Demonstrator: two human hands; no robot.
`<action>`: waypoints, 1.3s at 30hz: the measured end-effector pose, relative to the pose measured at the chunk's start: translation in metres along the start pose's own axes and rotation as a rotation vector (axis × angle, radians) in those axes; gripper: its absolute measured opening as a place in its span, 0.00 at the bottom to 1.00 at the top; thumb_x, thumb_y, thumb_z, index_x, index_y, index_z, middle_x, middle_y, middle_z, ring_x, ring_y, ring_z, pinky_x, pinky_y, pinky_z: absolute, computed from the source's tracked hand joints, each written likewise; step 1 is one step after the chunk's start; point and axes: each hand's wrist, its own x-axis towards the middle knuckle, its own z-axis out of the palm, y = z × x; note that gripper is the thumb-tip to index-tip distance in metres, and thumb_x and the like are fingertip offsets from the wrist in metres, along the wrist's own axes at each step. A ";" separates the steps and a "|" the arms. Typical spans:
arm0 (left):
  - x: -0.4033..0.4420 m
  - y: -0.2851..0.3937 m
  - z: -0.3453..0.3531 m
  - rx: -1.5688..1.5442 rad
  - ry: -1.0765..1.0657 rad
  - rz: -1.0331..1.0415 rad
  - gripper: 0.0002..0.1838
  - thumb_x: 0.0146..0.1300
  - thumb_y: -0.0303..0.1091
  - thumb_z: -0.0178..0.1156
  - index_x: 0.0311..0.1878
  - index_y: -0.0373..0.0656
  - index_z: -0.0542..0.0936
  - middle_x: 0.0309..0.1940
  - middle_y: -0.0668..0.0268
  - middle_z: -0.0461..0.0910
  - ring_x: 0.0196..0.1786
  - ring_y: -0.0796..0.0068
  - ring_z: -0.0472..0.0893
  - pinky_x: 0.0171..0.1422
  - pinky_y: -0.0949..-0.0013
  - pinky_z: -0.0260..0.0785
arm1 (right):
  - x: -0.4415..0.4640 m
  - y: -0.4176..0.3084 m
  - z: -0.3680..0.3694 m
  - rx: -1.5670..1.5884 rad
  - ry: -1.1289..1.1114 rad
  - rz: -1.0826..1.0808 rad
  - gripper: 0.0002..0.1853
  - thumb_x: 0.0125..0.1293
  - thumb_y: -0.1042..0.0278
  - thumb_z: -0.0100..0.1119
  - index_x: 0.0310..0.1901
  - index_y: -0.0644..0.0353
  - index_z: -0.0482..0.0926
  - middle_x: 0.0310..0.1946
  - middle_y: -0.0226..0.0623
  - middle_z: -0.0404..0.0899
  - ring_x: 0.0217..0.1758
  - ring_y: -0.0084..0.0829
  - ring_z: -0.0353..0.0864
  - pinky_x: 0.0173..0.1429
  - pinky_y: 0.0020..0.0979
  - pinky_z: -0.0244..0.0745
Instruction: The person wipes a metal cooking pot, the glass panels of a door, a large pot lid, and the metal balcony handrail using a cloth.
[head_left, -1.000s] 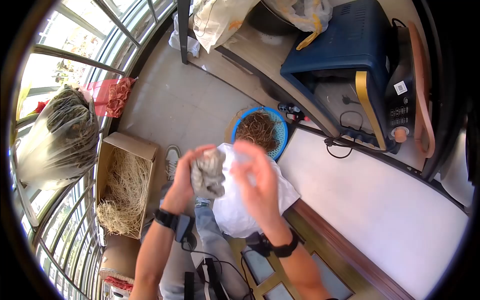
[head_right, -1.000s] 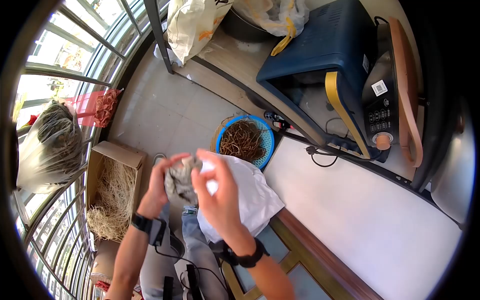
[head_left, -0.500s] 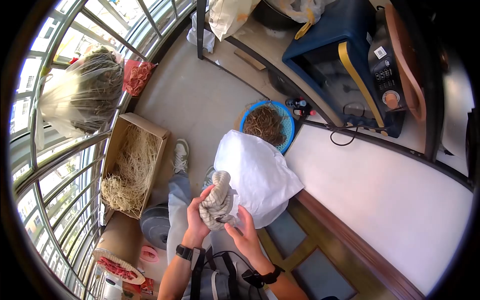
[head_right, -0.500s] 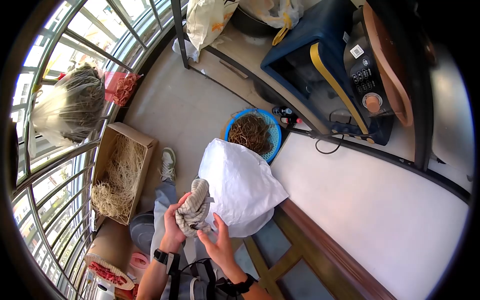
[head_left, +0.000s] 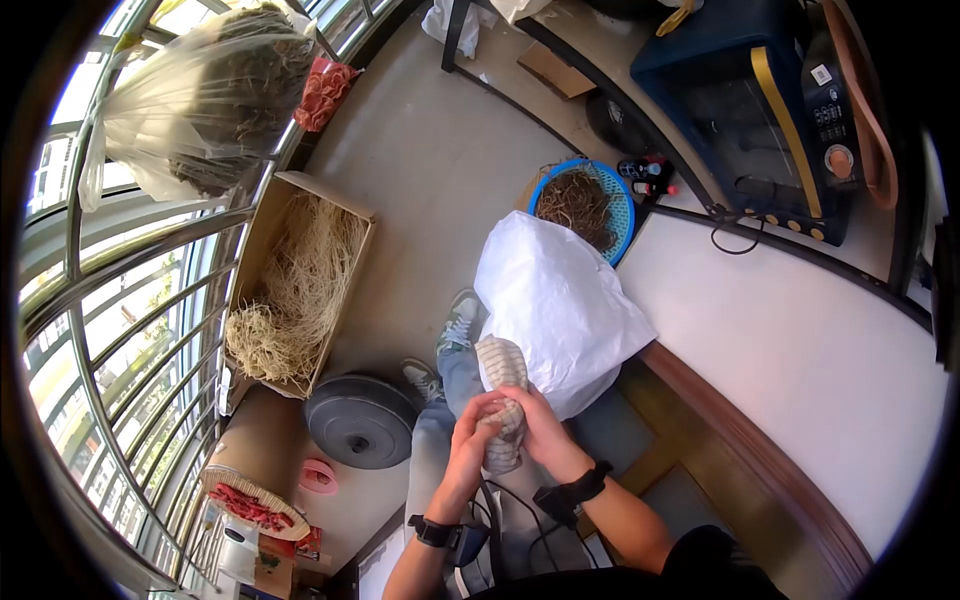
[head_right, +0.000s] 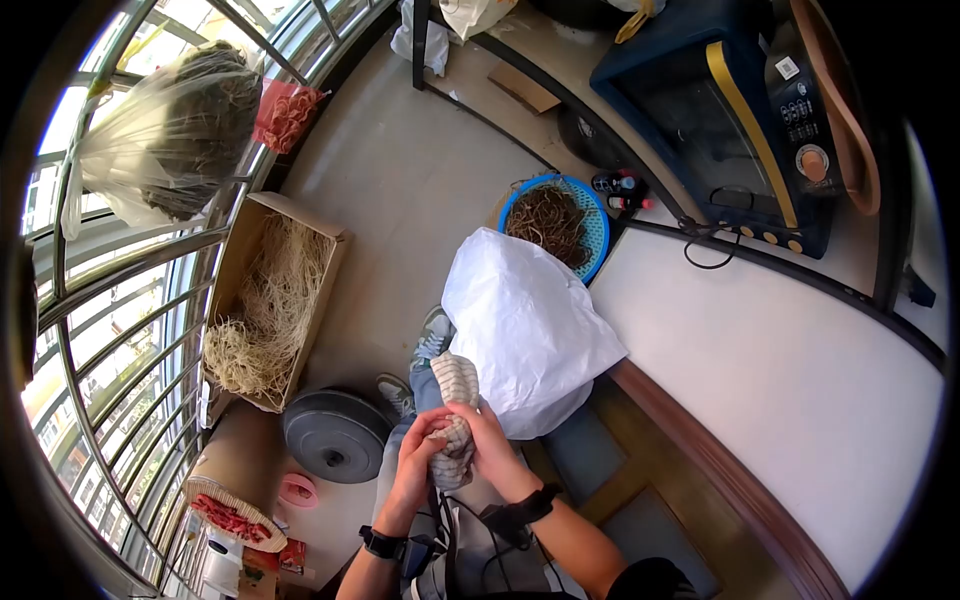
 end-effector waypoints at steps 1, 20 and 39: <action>-0.005 -0.001 -0.004 0.039 0.023 -0.002 0.25 0.60 0.23 0.51 0.63 0.38 0.74 0.53 0.65 0.76 0.59 0.76 0.74 0.68 0.73 0.64 | 0.010 0.004 -0.004 -0.060 -0.034 -0.010 0.18 0.69 0.68 0.57 0.59 0.62 0.72 0.49 0.36 0.80 0.50 0.29 0.82 0.54 0.33 0.79; -0.090 -0.074 -0.146 -0.239 0.202 0.279 0.24 0.69 0.34 0.58 0.66 0.38 0.71 0.61 0.61 0.75 0.64 0.73 0.73 0.70 0.68 0.63 | 0.040 0.144 0.025 -0.522 -0.020 0.076 0.22 0.61 0.72 0.53 0.59 0.62 0.74 0.48 0.38 0.81 0.48 0.30 0.81 0.53 0.32 0.76; -0.171 -0.248 -0.395 -0.095 0.501 0.448 0.25 0.80 0.41 0.48 0.74 0.39 0.67 0.63 0.57 0.76 0.46 0.75 0.82 0.57 0.68 0.73 | 0.114 0.393 0.048 -1.236 0.023 0.184 0.19 0.63 0.56 0.64 0.44 0.66 0.85 0.38 0.39 0.87 0.41 0.32 0.87 0.46 0.31 0.79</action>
